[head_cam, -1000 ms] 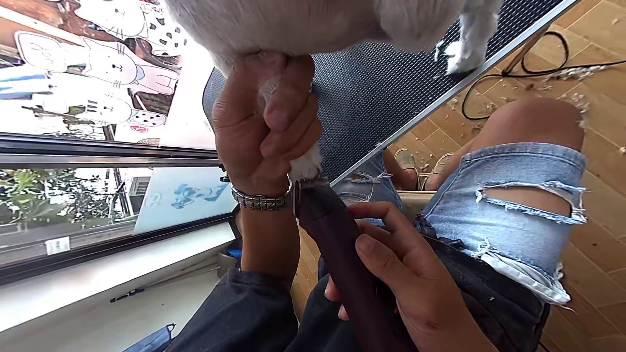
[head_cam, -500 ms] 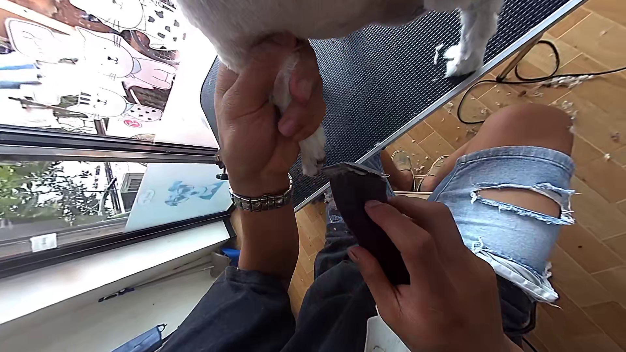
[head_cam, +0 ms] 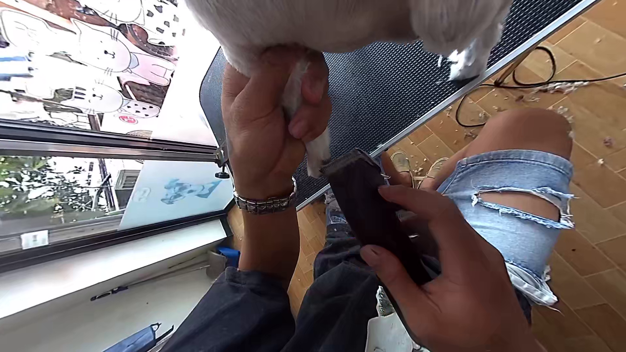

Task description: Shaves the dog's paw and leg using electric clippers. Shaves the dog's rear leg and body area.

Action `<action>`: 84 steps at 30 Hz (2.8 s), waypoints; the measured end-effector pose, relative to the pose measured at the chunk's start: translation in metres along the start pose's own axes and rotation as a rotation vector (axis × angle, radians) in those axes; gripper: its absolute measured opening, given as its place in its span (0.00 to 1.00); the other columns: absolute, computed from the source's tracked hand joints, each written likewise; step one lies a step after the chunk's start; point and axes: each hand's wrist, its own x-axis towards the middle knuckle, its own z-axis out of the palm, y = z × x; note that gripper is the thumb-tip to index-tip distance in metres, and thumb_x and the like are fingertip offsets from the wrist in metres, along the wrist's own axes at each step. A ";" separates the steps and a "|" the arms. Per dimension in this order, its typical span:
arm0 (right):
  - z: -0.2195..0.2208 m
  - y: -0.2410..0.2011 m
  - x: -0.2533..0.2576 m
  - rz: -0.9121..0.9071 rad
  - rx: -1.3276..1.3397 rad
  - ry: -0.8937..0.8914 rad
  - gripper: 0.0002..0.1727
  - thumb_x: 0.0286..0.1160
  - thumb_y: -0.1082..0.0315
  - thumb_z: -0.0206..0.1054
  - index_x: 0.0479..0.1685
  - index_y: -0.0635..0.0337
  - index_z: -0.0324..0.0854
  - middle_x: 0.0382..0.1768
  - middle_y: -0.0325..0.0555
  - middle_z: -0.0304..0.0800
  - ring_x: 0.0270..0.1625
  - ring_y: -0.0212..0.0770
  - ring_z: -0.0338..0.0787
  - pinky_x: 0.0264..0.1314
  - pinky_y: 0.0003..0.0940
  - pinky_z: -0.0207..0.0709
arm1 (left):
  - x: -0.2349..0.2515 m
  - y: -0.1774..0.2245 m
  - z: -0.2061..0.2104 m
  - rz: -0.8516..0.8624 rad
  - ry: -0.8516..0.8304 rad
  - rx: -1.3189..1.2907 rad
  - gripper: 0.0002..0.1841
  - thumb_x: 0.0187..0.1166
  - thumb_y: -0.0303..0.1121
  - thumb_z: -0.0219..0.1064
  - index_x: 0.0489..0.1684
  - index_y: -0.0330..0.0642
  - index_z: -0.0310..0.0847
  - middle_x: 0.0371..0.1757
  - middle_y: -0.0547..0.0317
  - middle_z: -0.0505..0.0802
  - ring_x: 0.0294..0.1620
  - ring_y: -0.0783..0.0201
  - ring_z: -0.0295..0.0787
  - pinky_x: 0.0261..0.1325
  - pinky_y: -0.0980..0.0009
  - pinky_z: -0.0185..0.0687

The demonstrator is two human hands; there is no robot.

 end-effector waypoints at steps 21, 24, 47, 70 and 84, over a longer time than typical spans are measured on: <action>-0.013 -0.002 0.026 0.473 0.708 -0.291 0.20 0.83 0.53 0.65 0.70 0.45 0.76 0.44 0.39 0.92 0.32 0.37 0.95 0.29 0.30 0.92 | -0.003 0.003 -0.004 -0.096 -0.084 -0.099 0.11 0.86 0.26 0.51 0.33 0.42 0.75 0.16 0.64 0.80 0.10 0.74 0.72 0.14 0.81 0.69; -0.016 0.000 0.024 0.450 0.749 -0.303 0.20 0.84 0.55 0.65 0.71 0.46 0.76 0.46 0.40 0.92 0.34 0.38 0.95 0.31 0.31 0.93 | -0.003 0.004 -0.004 -0.111 -0.099 -0.119 0.12 0.86 0.26 0.50 0.32 0.42 0.76 0.16 0.64 0.81 0.10 0.75 0.72 0.14 0.81 0.69; -0.020 0.011 0.027 0.482 0.986 -0.413 0.20 0.86 0.56 0.62 0.72 0.49 0.76 0.43 0.47 0.93 0.32 0.40 0.95 0.29 0.32 0.92 | 0.001 0.005 -0.019 -0.259 -0.282 -0.488 0.14 0.84 0.33 0.54 0.30 0.38 0.79 0.15 0.65 0.78 0.10 0.76 0.70 0.15 0.83 0.63; -0.044 0.068 0.022 0.532 1.352 -0.561 0.24 0.87 0.50 0.60 0.75 0.51 0.74 0.50 0.63 0.91 0.33 0.45 0.97 0.29 0.31 0.92 | 0.001 0.004 -0.034 -0.338 -0.253 -0.744 0.12 0.78 0.33 0.56 0.35 0.32 0.79 0.15 0.61 0.79 0.10 0.73 0.73 0.15 0.81 0.68; -0.023 0.018 0.048 0.378 1.106 -0.585 0.19 0.84 0.57 0.64 0.69 0.52 0.79 0.44 0.48 0.92 0.37 0.39 0.96 0.37 0.31 0.93 | 0.000 0.006 -0.034 -0.332 -0.336 -0.719 0.07 0.75 0.29 0.63 0.32 0.34 0.81 0.15 0.61 0.83 0.11 0.74 0.78 0.16 0.83 0.71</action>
